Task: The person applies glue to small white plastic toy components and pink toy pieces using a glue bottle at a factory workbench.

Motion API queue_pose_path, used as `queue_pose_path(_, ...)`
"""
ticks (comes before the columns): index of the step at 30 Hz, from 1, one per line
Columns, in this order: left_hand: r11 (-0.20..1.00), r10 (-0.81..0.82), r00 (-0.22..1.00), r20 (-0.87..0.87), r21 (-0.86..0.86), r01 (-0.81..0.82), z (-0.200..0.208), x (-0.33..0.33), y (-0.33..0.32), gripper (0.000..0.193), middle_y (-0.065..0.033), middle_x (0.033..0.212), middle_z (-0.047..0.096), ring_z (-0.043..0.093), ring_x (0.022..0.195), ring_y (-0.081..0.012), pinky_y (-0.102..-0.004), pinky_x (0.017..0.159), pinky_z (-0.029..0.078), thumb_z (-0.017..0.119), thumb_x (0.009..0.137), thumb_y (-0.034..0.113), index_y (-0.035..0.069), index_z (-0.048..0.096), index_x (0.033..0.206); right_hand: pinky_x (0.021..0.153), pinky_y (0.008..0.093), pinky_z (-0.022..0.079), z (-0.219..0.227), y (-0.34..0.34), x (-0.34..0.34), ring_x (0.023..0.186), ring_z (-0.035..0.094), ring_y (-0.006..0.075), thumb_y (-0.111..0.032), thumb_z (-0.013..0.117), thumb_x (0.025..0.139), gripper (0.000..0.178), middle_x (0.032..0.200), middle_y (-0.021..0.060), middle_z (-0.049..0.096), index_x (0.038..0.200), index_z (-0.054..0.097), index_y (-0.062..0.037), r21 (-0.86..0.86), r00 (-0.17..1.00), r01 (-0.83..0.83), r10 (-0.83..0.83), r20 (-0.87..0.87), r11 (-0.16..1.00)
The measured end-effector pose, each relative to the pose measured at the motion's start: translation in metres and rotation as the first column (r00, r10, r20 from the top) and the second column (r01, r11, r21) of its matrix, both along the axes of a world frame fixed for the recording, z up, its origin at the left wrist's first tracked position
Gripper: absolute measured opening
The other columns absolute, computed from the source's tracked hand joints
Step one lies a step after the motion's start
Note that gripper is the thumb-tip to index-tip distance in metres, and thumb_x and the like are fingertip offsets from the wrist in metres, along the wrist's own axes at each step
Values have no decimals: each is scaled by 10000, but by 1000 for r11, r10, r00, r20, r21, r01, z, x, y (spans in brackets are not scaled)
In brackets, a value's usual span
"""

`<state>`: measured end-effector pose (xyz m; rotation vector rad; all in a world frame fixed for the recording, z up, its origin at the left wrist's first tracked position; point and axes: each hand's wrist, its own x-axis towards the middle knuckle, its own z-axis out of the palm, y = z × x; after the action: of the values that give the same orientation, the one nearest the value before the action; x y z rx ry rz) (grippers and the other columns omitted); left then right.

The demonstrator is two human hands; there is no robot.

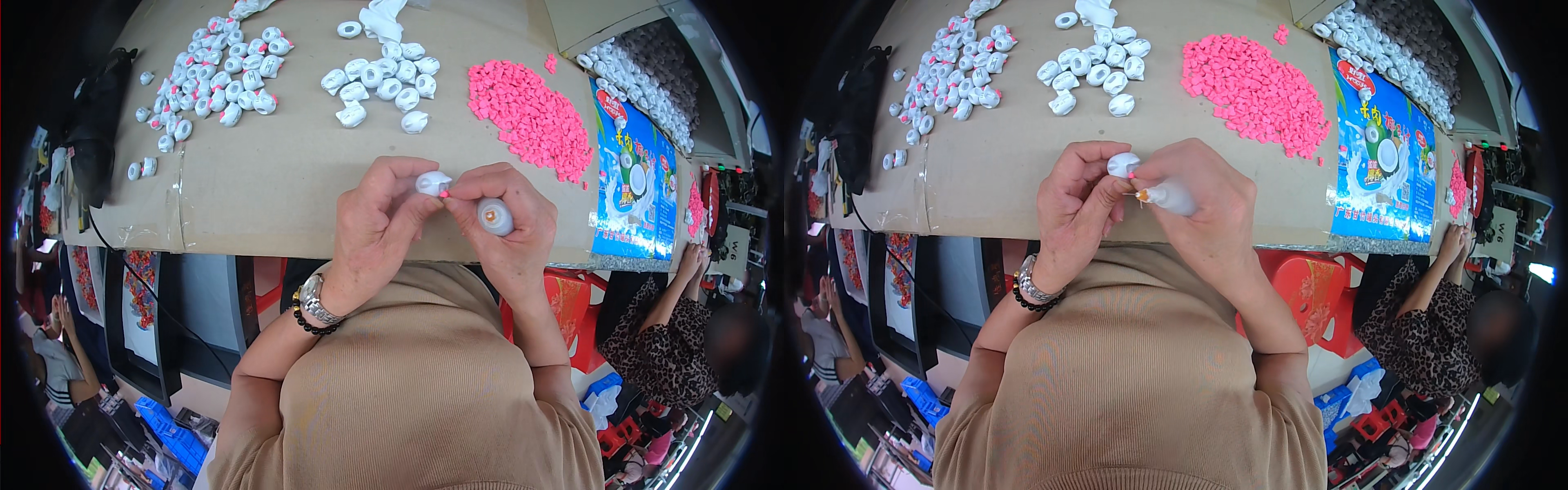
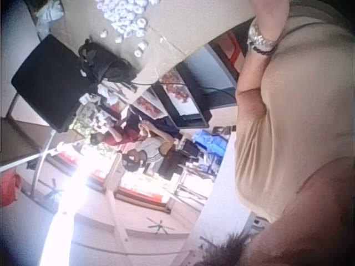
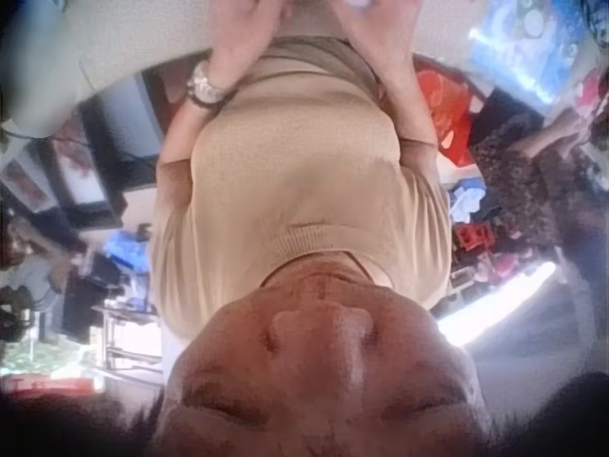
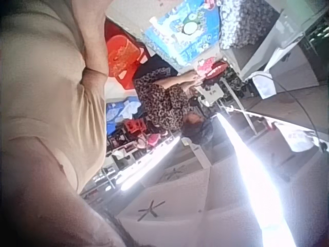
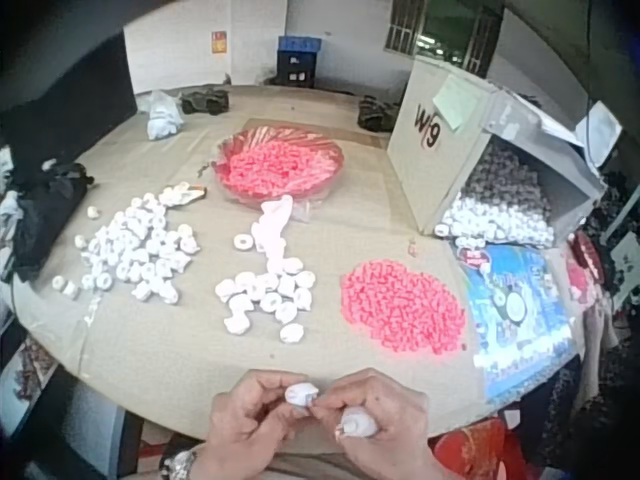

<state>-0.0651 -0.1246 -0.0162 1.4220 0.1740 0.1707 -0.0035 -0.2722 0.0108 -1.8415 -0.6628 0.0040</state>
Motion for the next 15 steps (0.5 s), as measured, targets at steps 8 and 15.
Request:
queue_pose_path(8,978,-71,994,81,202,53,-4,-2,6,266,-52,744,642,541,562,-91,-235,519,437,637,856,13,41,561,1110,581,277,490,6,-2,-4,633,632,185,-15,738,726,151,732,81,628,826,626,-25,-131,998,52,-56,-20,990)
queue_pose_path(15,936,-56,967,247,350,-36,-13,0,4,273,-65,760,639,552,571,-102,-242,526,446,638,860,25,36,565,1123,574,288,486,0,1,-3,626,625,188,-40,764,712,178,725,83,624,820,625,-18,-129,993,114,-117,-19,985)
